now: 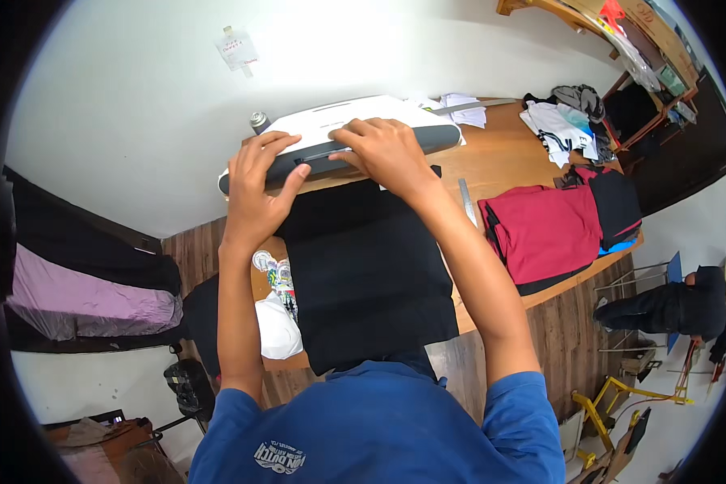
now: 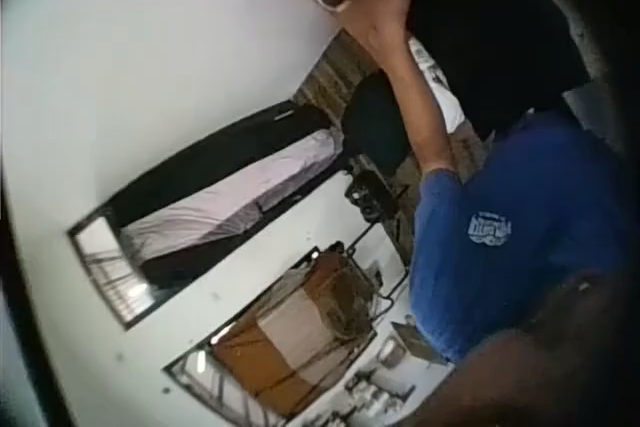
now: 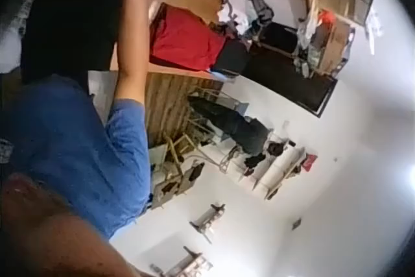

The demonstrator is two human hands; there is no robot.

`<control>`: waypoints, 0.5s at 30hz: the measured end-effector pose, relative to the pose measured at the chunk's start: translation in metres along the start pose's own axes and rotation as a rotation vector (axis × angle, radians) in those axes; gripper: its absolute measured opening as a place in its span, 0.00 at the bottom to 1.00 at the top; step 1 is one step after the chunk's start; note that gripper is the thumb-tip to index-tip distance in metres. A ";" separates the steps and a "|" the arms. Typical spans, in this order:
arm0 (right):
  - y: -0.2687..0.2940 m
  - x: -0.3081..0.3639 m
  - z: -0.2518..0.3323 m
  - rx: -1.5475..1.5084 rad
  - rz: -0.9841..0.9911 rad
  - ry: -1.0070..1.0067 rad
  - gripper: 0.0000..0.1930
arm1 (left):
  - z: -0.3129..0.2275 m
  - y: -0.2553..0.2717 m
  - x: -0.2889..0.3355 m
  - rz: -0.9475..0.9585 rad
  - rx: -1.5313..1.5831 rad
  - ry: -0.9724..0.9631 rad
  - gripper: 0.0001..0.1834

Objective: Trimming excess material from a white fabric piece using scissors.

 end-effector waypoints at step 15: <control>-0.010 0.049 0.010 0.074 -0.106 0.055 0.15 | 0.014 -0.047 0.018 0.164 -0.059 -0.111 0.23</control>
Point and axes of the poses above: each hand's wrist, its own x-axis away from the middle knuckle, its own y-axis out of the back of the hand, z = x × y, the point moved 5 cm from there along -x, towards the middle knuckle, and after that the axes turned 2 degrees about -z, right-handed, at the moved point
